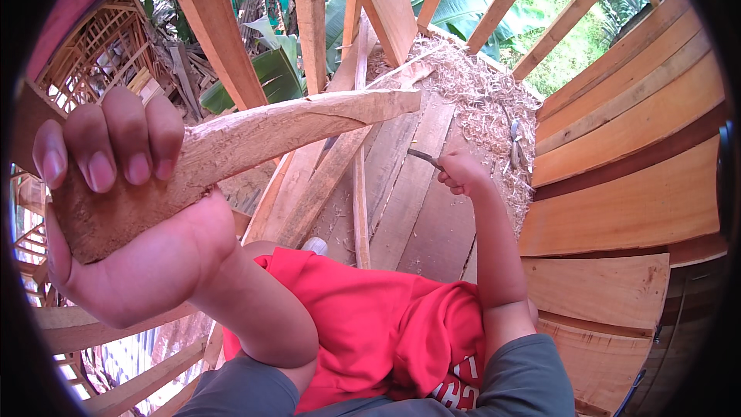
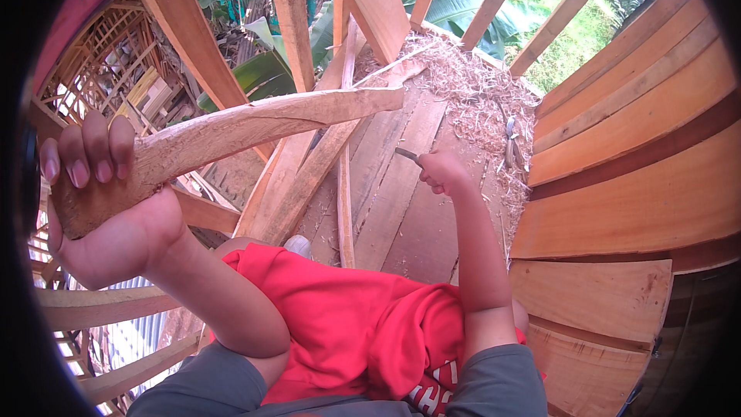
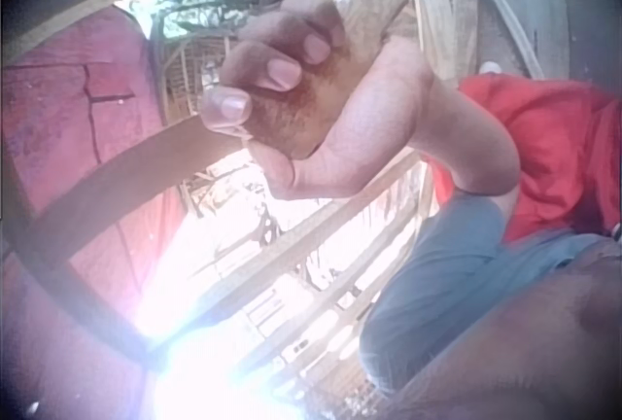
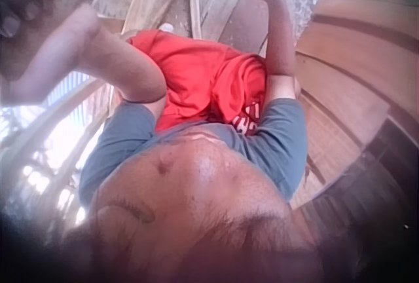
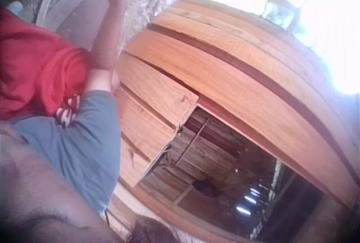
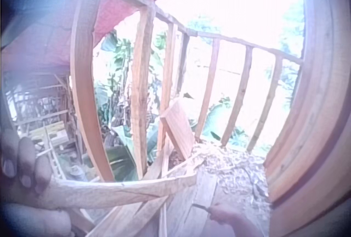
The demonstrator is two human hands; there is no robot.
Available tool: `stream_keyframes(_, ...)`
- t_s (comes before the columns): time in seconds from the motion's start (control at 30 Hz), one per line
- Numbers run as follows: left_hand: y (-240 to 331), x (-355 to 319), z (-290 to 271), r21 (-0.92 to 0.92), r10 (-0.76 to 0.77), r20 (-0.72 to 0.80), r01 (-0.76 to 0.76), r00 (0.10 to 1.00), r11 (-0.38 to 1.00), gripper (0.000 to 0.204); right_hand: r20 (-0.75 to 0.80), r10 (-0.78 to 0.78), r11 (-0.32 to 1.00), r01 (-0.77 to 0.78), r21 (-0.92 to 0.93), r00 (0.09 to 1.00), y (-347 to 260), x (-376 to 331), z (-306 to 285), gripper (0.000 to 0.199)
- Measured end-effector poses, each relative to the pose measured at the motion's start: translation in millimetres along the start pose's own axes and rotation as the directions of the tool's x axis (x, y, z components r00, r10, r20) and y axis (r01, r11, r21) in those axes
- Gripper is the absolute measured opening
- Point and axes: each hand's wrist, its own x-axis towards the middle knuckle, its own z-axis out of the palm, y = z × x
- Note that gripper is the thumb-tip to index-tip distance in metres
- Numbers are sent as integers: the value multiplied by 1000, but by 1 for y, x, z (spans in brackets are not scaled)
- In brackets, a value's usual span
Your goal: The person is carving a small piece of wood using a knife. They hold the wood in their left hand and use the knife in their right hand to shave off thin layers, creating wood shavings that fall onto the floor.
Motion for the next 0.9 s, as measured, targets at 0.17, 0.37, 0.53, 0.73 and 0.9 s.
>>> stream_keyframes(0.17,-1,0,-1,-9,-3,10,3,1000,1000,21,-105,-29,997,37,69,994,6,10,19,12)
stream_keyframes(0.37,-1,0,-1,-8,-5,10,5,1000,1000,22,-429,-297,949,314,-33,853,1,7,32,24)
stream_keyframes(0.53,0,1,-2,-2,2,-3,-2,1000,1000,22,-261,-274,960,278,-24,925,-8,-4,3,25)
stream_keyframes(0.73,-2,0,1,-10,-1,-9,1,1000,1000,22,-25,-24,998,23,-59,999,-2,-4,-17,11)
stream_keyframes(0.9,-3,0,1,-1,5,-12,-5,1000,1000,21,-5,29,999,-29,-39,1000,-4,-8,-11,10)
